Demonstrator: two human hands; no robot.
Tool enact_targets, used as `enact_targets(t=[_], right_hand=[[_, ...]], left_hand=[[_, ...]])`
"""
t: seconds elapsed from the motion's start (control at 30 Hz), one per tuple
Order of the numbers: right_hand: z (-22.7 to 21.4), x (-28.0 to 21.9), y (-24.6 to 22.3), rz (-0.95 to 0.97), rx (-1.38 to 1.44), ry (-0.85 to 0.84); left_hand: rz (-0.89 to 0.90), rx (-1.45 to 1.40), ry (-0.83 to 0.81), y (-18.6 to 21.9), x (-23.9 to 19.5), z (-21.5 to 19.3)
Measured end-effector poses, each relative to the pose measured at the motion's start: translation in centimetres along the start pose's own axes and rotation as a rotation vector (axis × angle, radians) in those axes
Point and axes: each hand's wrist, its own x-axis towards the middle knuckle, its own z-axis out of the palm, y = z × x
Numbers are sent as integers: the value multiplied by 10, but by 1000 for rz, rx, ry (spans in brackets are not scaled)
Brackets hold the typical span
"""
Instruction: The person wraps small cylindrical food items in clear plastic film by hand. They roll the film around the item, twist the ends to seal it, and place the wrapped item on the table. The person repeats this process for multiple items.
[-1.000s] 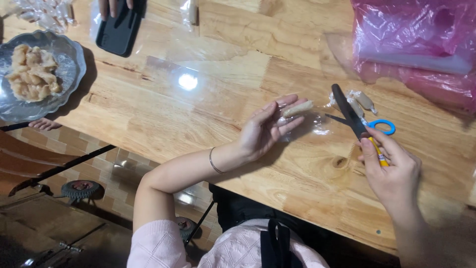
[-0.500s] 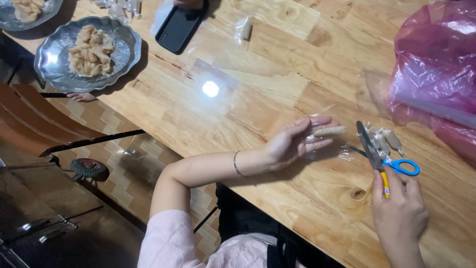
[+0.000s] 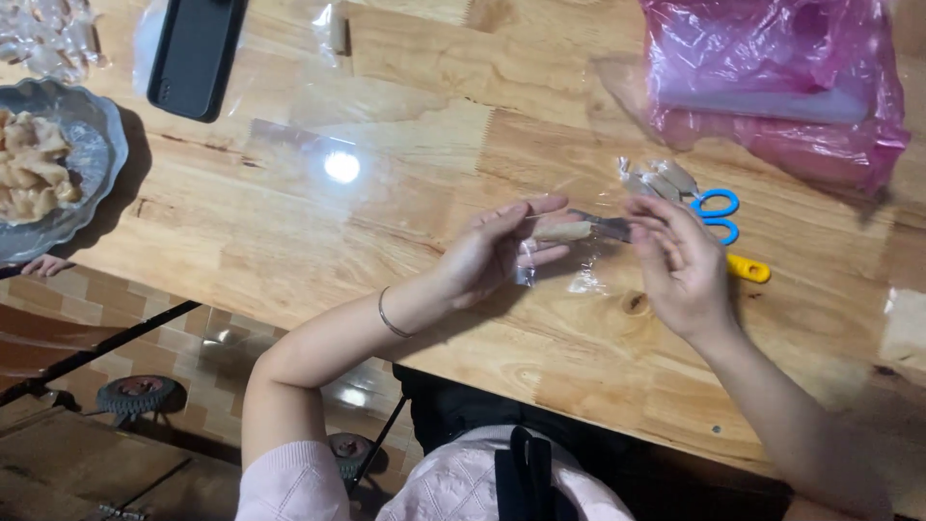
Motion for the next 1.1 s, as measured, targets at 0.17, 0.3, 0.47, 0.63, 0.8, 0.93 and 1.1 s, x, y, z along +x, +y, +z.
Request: enact_targets(t=[0.17, 0.3, 0.47, 0.63, 0.8, 0.93, 1.1], right_hand=[[33, 5, 13, 345, 507, -20], [33, 7, 15, 425, 584, -26], [34, 7, 20, 521, 680, 0], [31, 8, 17, 388, 615, -5], [26, 17, 3, -13, 356, -5], [26, 17, 0, -251, 263, -17], [26, 16, -5, -275, 259, -21]], left_hand=[[-44, 63, 11, 1, 2, -8], [-39, 76, 6, 3, 2, -6], [-33, 70, 29, 3, 1, -1], [19, 79, 5, -2, 4, -12], [38, 48, 6, 2, 3, -6], [40, 8, 10, 0, 6, -15], [31, 44, 45, 2, 6, -9]])
